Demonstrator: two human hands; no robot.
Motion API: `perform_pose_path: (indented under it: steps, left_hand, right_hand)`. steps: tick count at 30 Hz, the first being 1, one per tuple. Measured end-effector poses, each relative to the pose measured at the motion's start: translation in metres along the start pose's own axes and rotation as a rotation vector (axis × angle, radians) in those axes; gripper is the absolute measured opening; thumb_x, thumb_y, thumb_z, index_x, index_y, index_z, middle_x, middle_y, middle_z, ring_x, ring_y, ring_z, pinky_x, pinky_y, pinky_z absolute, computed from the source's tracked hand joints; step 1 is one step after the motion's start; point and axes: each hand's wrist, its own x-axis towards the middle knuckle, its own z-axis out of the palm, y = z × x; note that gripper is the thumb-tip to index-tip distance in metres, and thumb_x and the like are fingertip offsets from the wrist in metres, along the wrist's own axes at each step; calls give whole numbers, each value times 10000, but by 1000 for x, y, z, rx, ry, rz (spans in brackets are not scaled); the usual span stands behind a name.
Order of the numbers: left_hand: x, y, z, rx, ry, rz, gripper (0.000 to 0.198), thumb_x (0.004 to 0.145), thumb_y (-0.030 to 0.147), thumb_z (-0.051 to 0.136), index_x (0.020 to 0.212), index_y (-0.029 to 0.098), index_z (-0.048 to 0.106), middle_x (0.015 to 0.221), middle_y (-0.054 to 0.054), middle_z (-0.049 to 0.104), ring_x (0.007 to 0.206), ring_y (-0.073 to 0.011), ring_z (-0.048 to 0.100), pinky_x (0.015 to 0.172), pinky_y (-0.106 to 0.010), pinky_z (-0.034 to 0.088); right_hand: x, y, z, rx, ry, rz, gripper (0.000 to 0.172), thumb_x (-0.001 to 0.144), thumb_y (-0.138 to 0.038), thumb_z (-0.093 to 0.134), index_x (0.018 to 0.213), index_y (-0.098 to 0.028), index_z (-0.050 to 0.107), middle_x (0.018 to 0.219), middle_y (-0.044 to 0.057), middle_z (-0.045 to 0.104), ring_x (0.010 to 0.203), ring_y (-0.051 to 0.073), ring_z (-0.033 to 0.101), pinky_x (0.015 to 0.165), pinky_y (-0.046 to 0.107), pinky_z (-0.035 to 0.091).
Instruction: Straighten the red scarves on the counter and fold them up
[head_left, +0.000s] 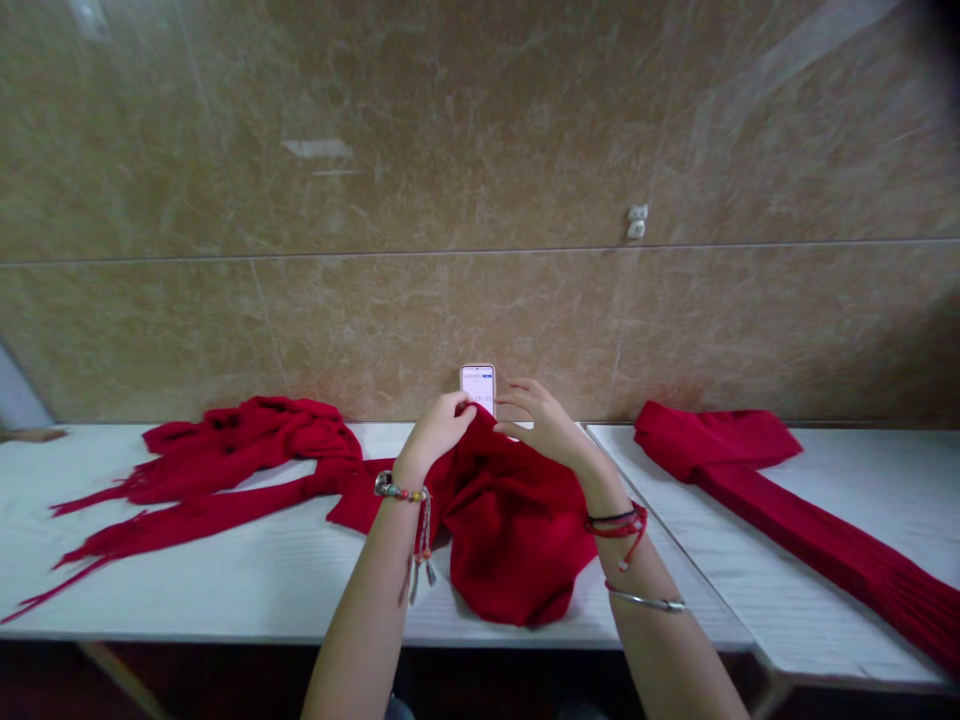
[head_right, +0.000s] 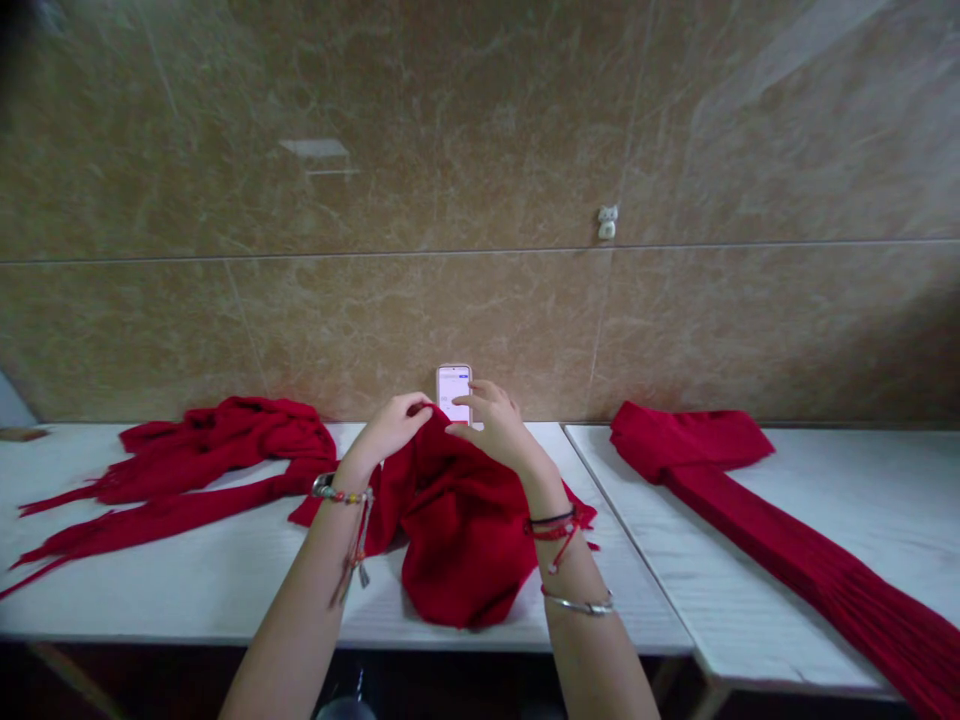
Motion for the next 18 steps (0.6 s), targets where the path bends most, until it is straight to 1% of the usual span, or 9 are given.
perform_pose_path:
  steps: [3,4,7,8,10,13,16,18]
  left_hand:
    - [0,2,2,13,9,6,166,807,198,452,782,159,611,741,-16,645,673,-134,572,664,-227,434]
    - [0,2,1,19,20,5,156,808,198,460,785,164,610,732,-12,642,665,-131,571,658,-223,434]
    - [-2,5,-3,45,52,15,115,795,160,483,800,174,597,728,-4,632,673,-130,572,664,-226,440]
    - [-3,6,-5,56,58,25,109,784,137,491,801,174,592,740,-5,630,691,-132,574,677,-231,443]
    - [-4,8,-8,84,65,55,121,754,88,506,799,168,586,783,-15,628,735,-138,577,715,-243,446]
    - [-5,11,-10,107,44,97,176,718,51,525,838,163,590,829,-21,626,768,-140,578,744,-247,445]
    - [-5,16,-7,117,2,127,224,718,37,511,869,172,607,791,-10,625,732,-135,573,715,-233,442]
    - [-4,17,-6,152,19,145,222,720,27,494,827,175,620,767,-10,618,722,-137,567,708,-231,435]
  right_hand:
    - [2,-14,2,6,-43,-26,327,697,-369,670,997,-241,639,1221,100,499,1133,260,446,910,475,371]
    - [3,-16,3,-5,-35,-18,288,700,-352,670,963,-237,649,1210,100,509,1124,261,453,905,481,370]
    - [6,-17,4,-33,19,35,81,743,-241,620,803,-210,664,1109,95,569,1051,245,506,887,471,382]
    - [6,-17,3,-27,34,45,59,753,-209,601,760,-202,659,1070,91,583,1018,234,525,878,454,391]
    - [8,-15,1,1,52,40,77,762,-185,583,722,-194,648,1029,87,590,973,215,546,866,419,405]
    - [9,-17,-2,22,69,16,84,769,-182,574,717,-190,640,1023,86,584,970,209,547,871,406,399]
    - [9,-21,-3,11,82,1,84,772,-179,563,737,-194,638,1028,86,582,984,214,537,881,422,383]
    - [8,-22,-3,-13,89,3,88,769,-180,557,751,-198,641,1030,85,579,989,217,530,881,425,378]
